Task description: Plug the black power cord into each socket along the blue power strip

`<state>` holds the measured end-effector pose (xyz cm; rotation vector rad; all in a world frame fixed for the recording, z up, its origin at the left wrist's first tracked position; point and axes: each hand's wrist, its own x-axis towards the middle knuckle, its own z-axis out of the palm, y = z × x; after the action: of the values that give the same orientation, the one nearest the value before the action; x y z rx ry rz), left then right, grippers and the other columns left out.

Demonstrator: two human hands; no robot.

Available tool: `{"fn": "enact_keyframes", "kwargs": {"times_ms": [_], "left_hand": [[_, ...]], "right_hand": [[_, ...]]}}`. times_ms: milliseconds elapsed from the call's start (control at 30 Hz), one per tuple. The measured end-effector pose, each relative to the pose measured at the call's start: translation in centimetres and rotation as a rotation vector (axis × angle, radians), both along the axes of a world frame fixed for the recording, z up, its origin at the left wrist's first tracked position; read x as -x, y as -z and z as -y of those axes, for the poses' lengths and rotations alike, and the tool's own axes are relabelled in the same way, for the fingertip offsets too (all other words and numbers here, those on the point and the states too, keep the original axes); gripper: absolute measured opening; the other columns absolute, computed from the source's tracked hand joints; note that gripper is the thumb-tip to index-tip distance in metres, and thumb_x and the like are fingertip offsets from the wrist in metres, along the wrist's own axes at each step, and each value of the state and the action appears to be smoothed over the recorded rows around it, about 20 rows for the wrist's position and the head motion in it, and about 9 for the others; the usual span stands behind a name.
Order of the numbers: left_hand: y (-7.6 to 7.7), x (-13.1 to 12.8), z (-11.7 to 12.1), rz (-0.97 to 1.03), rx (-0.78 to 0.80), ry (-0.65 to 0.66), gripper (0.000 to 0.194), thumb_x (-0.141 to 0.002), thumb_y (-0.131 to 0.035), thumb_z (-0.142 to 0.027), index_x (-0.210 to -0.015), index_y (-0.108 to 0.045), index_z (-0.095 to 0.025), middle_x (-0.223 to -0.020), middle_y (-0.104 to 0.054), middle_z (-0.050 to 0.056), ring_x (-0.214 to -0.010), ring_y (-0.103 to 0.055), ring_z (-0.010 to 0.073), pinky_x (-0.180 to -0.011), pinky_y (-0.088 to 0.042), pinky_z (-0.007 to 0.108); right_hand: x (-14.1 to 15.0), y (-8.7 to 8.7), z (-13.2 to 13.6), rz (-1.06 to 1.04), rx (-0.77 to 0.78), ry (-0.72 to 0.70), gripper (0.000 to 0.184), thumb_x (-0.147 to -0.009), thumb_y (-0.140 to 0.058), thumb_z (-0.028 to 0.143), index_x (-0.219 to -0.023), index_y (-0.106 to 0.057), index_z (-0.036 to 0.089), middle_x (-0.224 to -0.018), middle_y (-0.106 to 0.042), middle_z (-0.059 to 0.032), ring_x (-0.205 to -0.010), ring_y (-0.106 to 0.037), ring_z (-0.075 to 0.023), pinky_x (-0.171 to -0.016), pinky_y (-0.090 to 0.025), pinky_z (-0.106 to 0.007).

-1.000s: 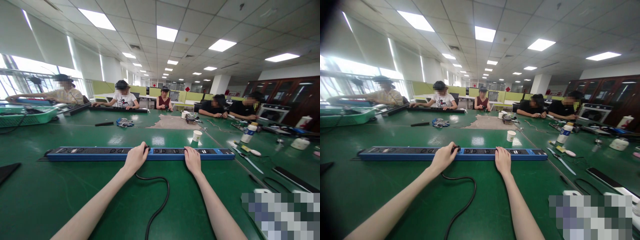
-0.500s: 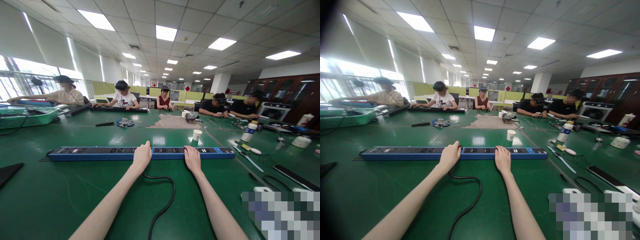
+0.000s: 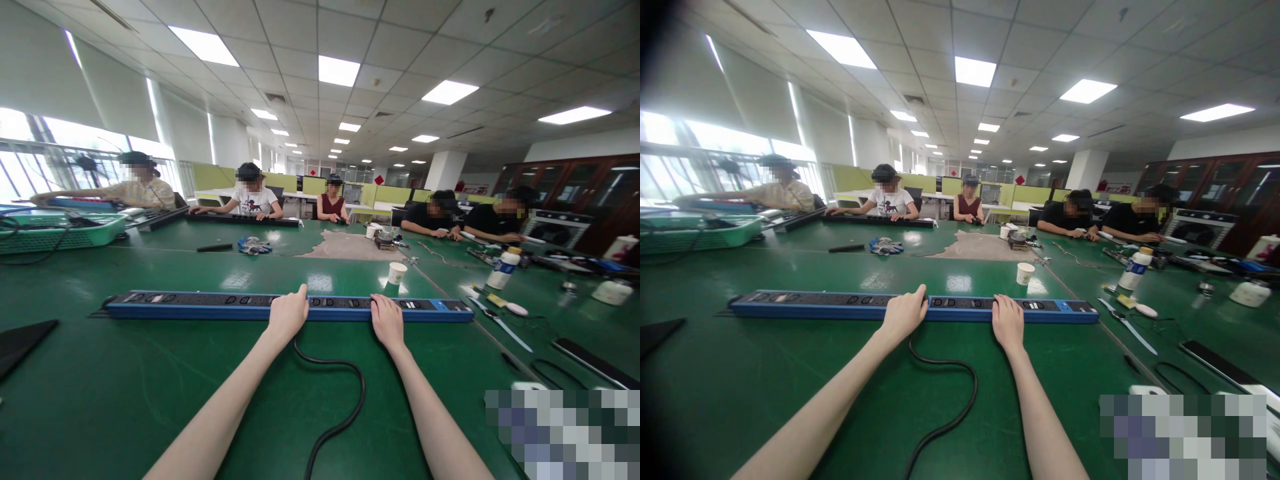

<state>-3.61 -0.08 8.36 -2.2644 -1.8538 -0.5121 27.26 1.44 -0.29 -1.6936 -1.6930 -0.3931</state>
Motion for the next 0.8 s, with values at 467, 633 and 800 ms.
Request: {"fn": "enact_keyframes", "kwargs": {"times_ms": [467,633,800], "left_hand": [[-4.5,-1.0,1.6,0.380,-0.189,0.009,0.038,-0.106,-0.042,-0.043,-0.137,-0.046,-0.021,-0.095,-0.076,0.011,-0.087,-0.074,0.0297,-0.078,-0.050,0.035],[-2.6,-3.7,2.0,0.649,-0.099,0.184,0.030,-0.101,-0.048,-0.024,-0.131,-0.049,-0.021,-0.109,-0.075,0.013,-0.096,-0.074,0.0257,-0.084,-0.053,0.035],[-0.7,-6.3,2.7,0.907,0.079,0.375,0.026,-0.102,-0.041,-0.019,-0.125,-0.051,-0.023,-0.123,-0.074,0.011,-0.082,-0.075,0.0170,-0.083,-0.058,0.033]], "right_hand": [[0.0,0.1,0.1,-0.031,-0.012,-0.012,0.048,-0.106,-0.030,0.036,-0.132,-0.068,0.024,-0.139,-0.067,-0.0101,-0.133,-0.054,-0.0243,-0.111,-0.036,-0.042],[0.4,-2.0,-0.2,-0.215,0.006,-0.075,0.043,-0.102,-0.038,0.041,-0.122,-0.072,0.024,-0.128,-0.072,-0.0099,-0.118,-0.064,-0.0264,-0.104,-0.043,-0.043],[3.2,-7.4,0.3,-0.402,0.119,-0.272,0.046,-0.101,-0.042,0.056,-0.120,-0.072,0.027,-0.087,-0.077,-0.0043,-0.080,-0.070,-0.0236,-0.073,-0.049,-0.034]]}}
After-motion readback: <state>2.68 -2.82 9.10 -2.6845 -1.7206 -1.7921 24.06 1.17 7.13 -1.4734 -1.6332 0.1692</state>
